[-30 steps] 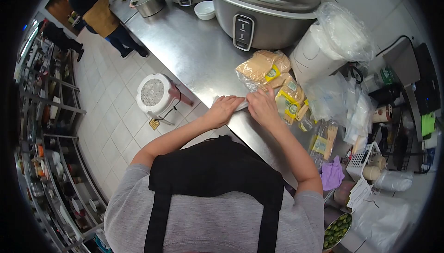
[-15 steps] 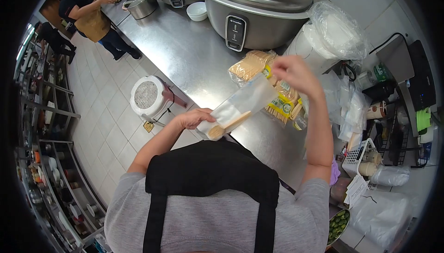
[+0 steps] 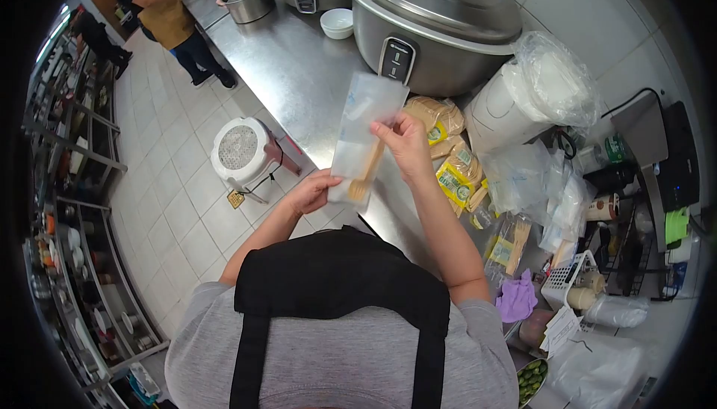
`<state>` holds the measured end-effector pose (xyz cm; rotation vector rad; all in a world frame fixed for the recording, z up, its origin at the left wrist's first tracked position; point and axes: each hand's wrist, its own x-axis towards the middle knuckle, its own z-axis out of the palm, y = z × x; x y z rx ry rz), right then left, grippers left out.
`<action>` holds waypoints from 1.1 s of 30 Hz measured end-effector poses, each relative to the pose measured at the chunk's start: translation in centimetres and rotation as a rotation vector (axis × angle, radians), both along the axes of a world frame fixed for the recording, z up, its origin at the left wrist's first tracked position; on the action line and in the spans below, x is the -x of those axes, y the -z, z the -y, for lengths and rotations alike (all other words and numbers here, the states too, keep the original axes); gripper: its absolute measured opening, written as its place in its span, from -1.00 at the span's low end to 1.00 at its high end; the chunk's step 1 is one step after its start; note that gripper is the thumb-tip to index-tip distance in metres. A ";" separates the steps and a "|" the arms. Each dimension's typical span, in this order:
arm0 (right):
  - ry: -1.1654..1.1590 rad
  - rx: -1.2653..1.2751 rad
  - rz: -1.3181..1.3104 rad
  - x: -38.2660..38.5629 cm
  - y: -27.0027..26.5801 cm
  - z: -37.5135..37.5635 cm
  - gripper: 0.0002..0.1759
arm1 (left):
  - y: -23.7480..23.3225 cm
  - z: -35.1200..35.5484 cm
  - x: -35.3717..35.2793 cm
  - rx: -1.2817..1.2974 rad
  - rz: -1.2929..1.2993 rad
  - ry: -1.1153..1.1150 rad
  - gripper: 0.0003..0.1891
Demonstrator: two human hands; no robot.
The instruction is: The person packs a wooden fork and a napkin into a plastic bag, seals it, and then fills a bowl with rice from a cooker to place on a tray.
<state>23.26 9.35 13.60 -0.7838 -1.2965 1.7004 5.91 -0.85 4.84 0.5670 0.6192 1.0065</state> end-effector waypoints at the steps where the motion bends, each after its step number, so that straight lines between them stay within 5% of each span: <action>1: 0.013 -0.207 0.034 0.4 -1.0 0.1 -0.89 | -0.6 -0.2 -0.1 -0.072 -0.110 -0.073 -0.47; 3: -0.006 -0.234 0.035 1.1 -1.8 0.5 -0.93 | -2.1 -1.6 0.5 -0.339 -0.400 -0.152 -0.56; 5: 0.120 -0.624 0.250 1.7 -1.6 1.1 -0.92 | -4.8 -2.5 0.3 -0.477 -0.493 -0.431 -0.67; 6: 0.108 -0.623 0.246 1.6 -1.2 1.5 -0.92 | -5.9 -2.1 0.4 -0.472 -0.497 -0.442 -0.67; 8: 0.123 -1.048 0.397 0.7 0.5 2.6 -0.86 | -7.3 -1.4 0.5 -0.860 -0.991 -0.616 -0.75; 12: 0.029 -0.967 0.413 -0.9 7.2 5.4 -0.82 | -0.5 2.0 -0.5 -0.835 -1.251 -0.597 -0.77; 15: -0.012 -0.776 0.431 -1.5 11.0 6.7 -0.85 | 3.9 3.6 -1.0 -0.450 -1.096 -0.497 -0.80; 20: 0.037 -0.456 0.566 -1.3 13.4 6.3 -0.88 | 8.2 3.1 -0.8 -0.277 -0.933 -0.393 -0.87; 22: 0.051 -0.379 0.596 -0.7 13.0 5.9 -0.87 | 8.3 2.7 -1.2 -0.225 -0.694 -0.424 -0.73; 29: 0.009 -0.329 0.675 0.1 11.2 5.3 -0.81 | 8.0 3.3 2.1 0.158 -0.620 -0.341 -0.45; 31: -0.006 -0.310 0.646 0.3 10.5 5.7 -0.80 | 5.9 3.3 1.4 0.219 -0.219 -0.218 -0.36; 33: -0.044 -0.280 0.641 0.4 9.8 6.0 -0.79 | 3.9 2.8 0.1 0.217 -0.079 -0.258 -0.35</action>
